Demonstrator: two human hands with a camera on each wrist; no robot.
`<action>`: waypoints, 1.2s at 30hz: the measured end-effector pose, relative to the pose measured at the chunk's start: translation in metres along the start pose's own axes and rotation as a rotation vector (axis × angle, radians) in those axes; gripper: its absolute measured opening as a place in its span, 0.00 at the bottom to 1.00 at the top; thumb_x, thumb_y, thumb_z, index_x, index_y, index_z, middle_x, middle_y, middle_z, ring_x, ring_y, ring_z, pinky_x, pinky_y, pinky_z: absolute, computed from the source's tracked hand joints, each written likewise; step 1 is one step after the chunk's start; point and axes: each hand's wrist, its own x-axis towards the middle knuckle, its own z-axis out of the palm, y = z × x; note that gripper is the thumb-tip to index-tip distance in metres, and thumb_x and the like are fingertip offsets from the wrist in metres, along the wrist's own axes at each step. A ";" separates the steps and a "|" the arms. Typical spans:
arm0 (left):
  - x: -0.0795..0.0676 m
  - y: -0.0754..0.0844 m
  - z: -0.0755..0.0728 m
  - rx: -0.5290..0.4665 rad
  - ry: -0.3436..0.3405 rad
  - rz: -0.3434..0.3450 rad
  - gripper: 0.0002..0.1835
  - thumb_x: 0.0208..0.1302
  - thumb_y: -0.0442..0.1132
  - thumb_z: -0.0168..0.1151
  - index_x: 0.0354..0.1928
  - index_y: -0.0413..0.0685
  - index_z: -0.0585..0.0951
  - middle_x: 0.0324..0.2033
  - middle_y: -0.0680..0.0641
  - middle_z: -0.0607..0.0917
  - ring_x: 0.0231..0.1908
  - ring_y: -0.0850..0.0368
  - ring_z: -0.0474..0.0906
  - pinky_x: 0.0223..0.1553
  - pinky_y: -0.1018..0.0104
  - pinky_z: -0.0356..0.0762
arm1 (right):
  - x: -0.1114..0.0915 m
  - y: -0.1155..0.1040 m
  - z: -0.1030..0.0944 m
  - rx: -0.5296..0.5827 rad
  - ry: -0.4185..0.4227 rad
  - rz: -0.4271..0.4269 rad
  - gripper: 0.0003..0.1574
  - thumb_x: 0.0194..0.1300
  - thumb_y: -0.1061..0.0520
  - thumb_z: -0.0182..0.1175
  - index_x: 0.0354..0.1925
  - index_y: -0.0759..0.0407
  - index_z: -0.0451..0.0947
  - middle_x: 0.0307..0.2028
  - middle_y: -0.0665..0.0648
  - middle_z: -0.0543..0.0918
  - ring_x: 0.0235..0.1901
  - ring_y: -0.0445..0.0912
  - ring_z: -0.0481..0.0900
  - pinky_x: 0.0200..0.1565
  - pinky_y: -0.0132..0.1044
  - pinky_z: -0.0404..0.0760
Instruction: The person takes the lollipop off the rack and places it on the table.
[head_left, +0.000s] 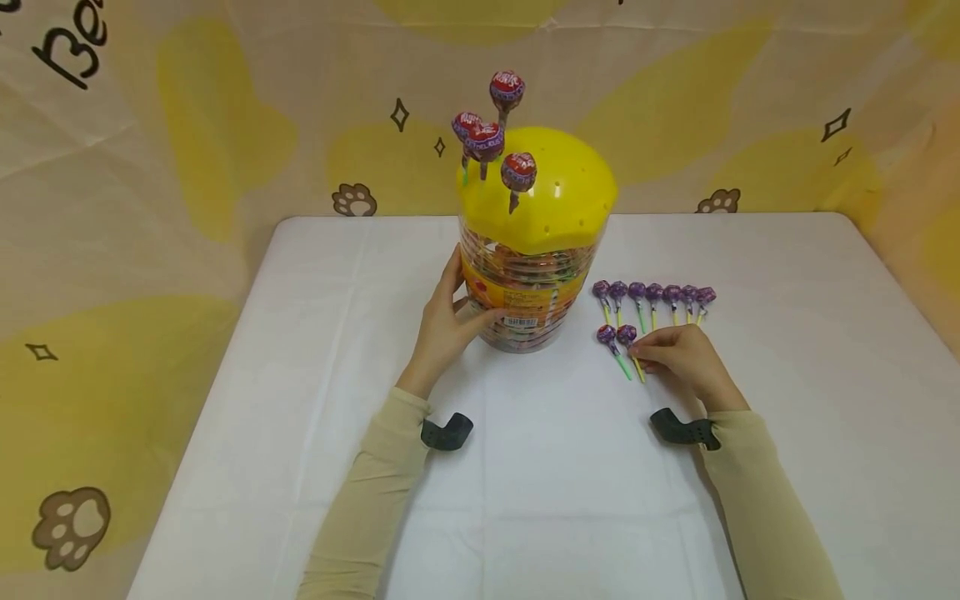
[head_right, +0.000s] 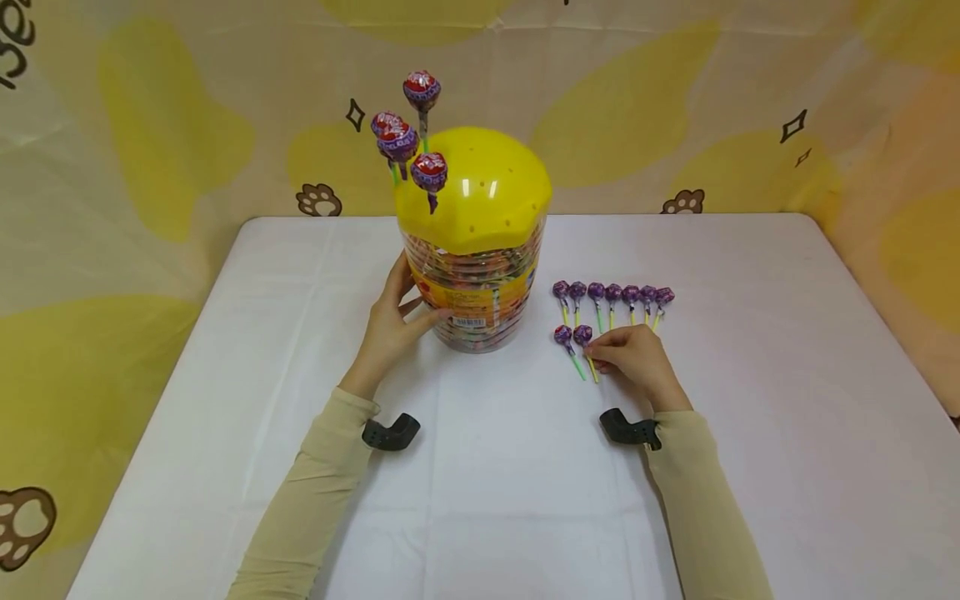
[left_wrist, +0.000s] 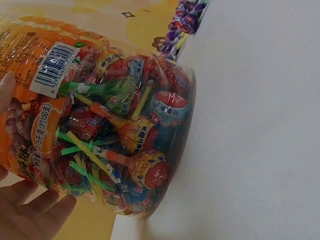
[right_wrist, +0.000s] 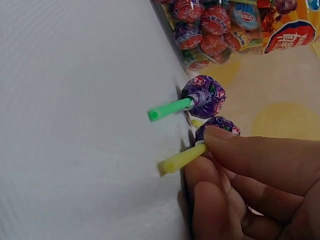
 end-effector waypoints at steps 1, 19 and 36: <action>0.000 0.000 0.000 -0.001 0.000 0.001 0.52 0.56 0.39 0.69 0.75 0.49 0.44 0.71 0.46 0.55 0.68 0.51 0.56 0.63 0.56 0.65 | 0.000 0.000 0.000 -0.017 0.008 -0.002 0.21 0.60 0.56 0.65 0.41 0.76 0.80 0.28 0.53 0.85 0.24 0.37 0.79 0.31 0.27 0.79; 0.001 0.002 0.000 0.009 0.000 -0.022 0.52 0.56 0.40 0.70 0.75 0.50 0.45 0.71 0.46 0.56 0.68 0.51 0.56 0.63 0.56 0.65 | -0.004 -0.004 -0.003 -0.126 0.048 -0.003 0.21 0.59 0.52 0.66 0.41 0.70 0.82 0.28 0.54 0.86 0.28 0.38 0.80 0.35 0.25 0.75; 0.001 0.000 0.001 0.023 0.011 -0.006 0.52 0.55 0.41 0.70 0.75 0.50 0.46 0.71 0.47 0.55 0.67 0.49 0.57 0.63 0.55 0.65 | -0.011 -0.014 -0.006 0.205 0.149 -0.126 0.20 0.62 0.62 0.62 0.44 0.81 0.76 0.28 0.39 0.84 0.30 0.34 0.83 0.37 0.25 0.81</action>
